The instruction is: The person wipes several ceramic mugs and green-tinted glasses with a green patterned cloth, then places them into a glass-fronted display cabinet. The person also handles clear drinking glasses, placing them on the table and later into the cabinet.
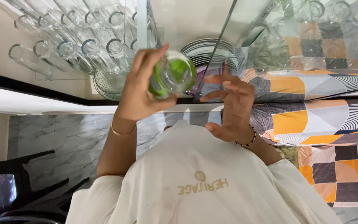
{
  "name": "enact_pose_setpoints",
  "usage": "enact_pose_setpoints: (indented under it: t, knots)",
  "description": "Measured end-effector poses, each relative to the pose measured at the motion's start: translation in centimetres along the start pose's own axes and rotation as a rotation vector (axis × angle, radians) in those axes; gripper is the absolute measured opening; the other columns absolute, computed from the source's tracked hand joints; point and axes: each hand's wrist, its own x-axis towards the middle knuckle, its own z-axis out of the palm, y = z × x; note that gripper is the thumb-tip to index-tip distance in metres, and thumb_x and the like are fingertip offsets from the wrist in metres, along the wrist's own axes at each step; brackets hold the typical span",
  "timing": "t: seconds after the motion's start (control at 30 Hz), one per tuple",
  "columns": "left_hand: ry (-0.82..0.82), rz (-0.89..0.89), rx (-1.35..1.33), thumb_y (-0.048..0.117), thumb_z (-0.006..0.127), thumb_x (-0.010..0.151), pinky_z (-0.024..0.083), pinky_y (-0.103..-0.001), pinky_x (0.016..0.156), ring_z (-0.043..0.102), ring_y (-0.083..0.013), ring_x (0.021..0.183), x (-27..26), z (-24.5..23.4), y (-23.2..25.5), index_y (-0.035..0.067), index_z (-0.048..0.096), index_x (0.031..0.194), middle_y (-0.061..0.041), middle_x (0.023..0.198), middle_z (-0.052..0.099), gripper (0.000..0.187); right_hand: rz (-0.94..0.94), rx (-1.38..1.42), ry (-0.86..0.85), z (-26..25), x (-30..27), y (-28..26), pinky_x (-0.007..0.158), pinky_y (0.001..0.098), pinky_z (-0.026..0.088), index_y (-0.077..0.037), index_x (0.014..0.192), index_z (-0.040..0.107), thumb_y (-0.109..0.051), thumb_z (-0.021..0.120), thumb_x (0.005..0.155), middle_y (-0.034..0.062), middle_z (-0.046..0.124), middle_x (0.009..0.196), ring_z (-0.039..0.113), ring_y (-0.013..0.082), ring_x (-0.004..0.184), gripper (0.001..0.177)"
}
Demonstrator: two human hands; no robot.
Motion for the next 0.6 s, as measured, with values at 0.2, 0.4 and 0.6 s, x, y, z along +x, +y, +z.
enact_pose_setpoints:
  t: [0.2,0.4,0.6]
  knots:
    - [0.193,0.110,-0.209,0.002,0.095,0.084,0.056,-0.038,0.111,0.063,-0.0256,0.133,4.7,2.1,-2.4,0.013,0.038,0.151,-0.010,0.144,0.049,0.088,-0.018,0.032,-0.044,-1.0,-1.3,0.0,0.093,0.0393,0.060,-0.011,0.148,0.035,-0.007,0.078,0.088,0.0157,0.051,0.144,0.054,0.0270,0.134,0.074]
    - [0.155,0.229,-0.344,0.002,0.095,0.089,0.059,-0.037,0.100,0.070,-0.0239,0.120,11.4,5.3,-6.6,0.006,0.044,0.140,-0.007,0.128,0.062,0.072,-0.056,0.032,-0.088,-2.7,-1.9,-0.9,0.094,0.0374,0.055,-0.004,0.139,0.043,0.001,0.074,0.085,0.0193,0.060,0.127,0.062,0.0250,0.117,0.062]
    - [0.013,0.154,-0.248,0.022,0.104,0.086,0.054,-0.030,0.071,0.067,-0.0190,0.085,17.0,10.4,-9.5,0.000,0.071,0.108,-0.008,0.098,0.071,0.045,-0.037,0.010,-0.060,-3.7,-2.9,-1.4,0.093,0.0368,0.054,-0.003,0.130,0.051,0.005,0.074,0.085,0.0152,0.062,0.115,0.064,0.0242,0.110,0.051]
